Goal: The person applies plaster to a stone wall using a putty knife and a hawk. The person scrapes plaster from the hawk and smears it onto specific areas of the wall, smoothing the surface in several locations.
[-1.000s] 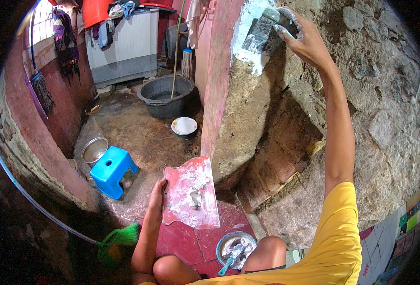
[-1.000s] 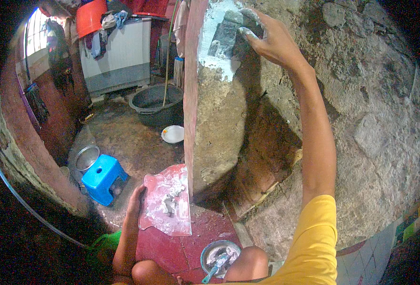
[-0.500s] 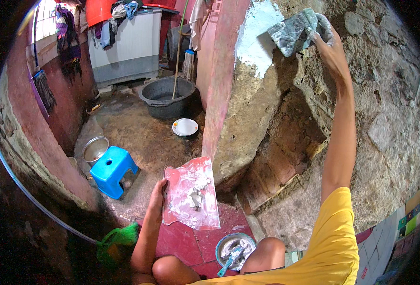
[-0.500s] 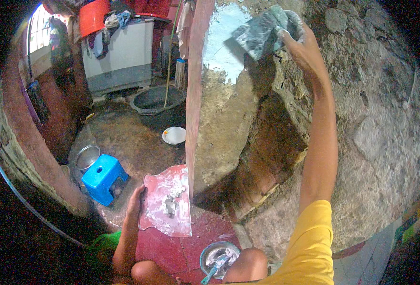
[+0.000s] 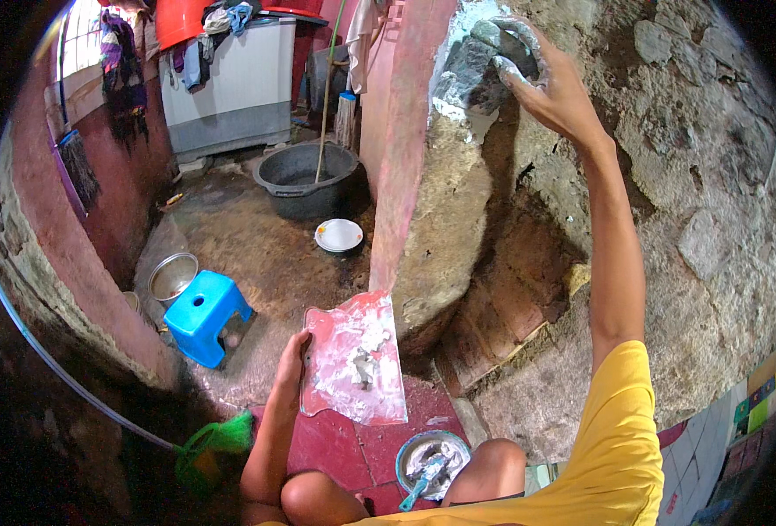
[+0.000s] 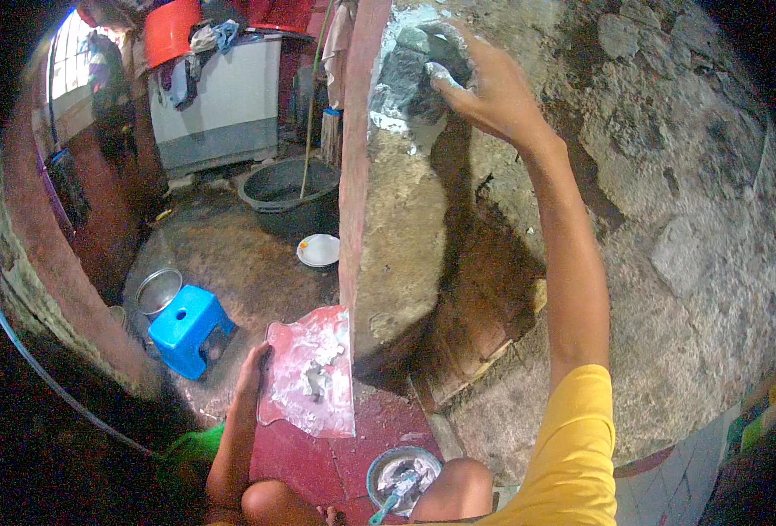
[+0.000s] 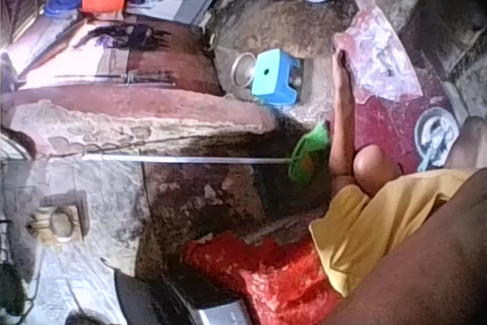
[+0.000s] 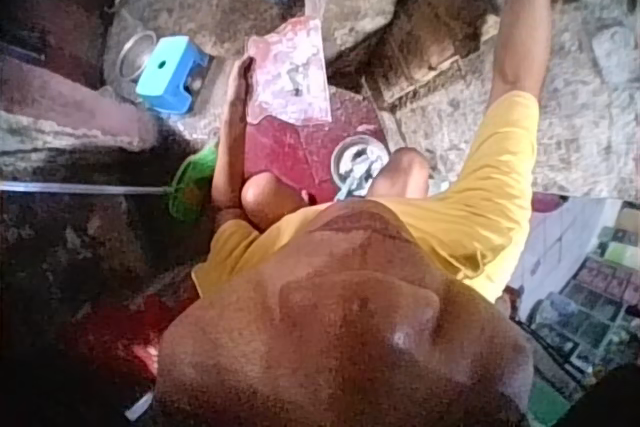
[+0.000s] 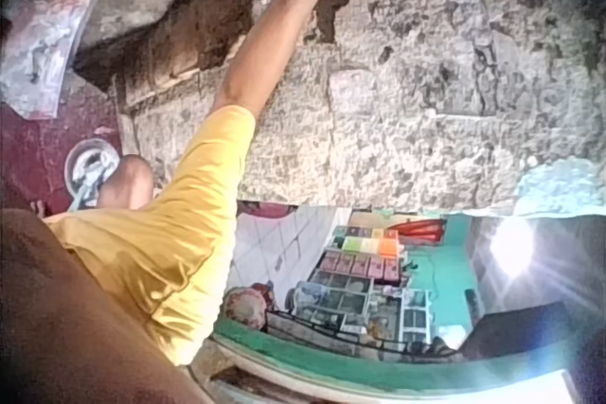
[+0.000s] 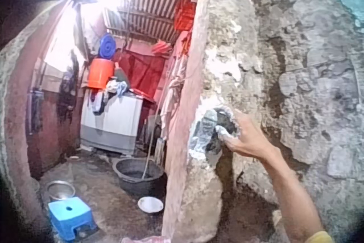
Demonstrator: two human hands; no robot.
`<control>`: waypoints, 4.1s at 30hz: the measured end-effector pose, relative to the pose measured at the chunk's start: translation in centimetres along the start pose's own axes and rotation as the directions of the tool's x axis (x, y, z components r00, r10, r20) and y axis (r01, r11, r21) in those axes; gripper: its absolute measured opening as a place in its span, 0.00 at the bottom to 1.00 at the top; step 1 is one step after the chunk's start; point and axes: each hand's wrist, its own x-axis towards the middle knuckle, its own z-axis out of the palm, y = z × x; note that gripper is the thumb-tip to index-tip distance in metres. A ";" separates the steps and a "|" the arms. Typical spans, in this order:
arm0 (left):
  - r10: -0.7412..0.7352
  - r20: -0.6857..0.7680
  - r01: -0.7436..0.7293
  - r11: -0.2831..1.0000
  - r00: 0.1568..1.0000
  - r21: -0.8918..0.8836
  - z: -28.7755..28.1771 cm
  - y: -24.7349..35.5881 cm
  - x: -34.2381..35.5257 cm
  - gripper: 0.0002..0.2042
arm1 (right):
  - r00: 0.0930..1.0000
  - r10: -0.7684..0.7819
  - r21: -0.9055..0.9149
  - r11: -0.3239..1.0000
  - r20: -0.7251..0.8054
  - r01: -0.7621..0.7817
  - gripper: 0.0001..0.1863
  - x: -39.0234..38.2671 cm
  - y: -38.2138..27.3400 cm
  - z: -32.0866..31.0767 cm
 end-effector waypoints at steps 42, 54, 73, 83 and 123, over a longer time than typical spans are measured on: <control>-0.009 -0.031 0.011 0.998 0.999 0.068 -1.3 -0.8 0.9 0.13 | 0.986 -0.041 -0.331 0.943 -0.160 -0.015 0.08 7.8 -6.8 -3.9; -0.040 -0.006 0.040 0.998 0.999 0.044 0.2 -0.1 -0.5 0.15 | 0.996 -0.069 -0.119 0.990 0.065 0.076 0.23 2.2 -2.5 -1.1; -0.097 0.046 0.095 0.995 0.994 0.042 -1.8 -1.5 1.4 0.15 | 0.986 0.167 0.034 0.985 0.006 -0.167 0.17 7.6 -6.1 -4.6; -0.042 0.089 0.041 0.999 0.995 0.012 -1.7 -1.5 1.4 0.16 | 0.889 -0.328 -0.343 0.834 0.320 0.432 0.10 8.7 -8.5 3.3; -0.074 0.091 0.076 0.997 0.993 -0.019 -0.7 -0.1 0.1 0.14 | 0.956 -0.201 -0.249 0.935 0.212 0.252 0.12 8.1 -7.3 0.2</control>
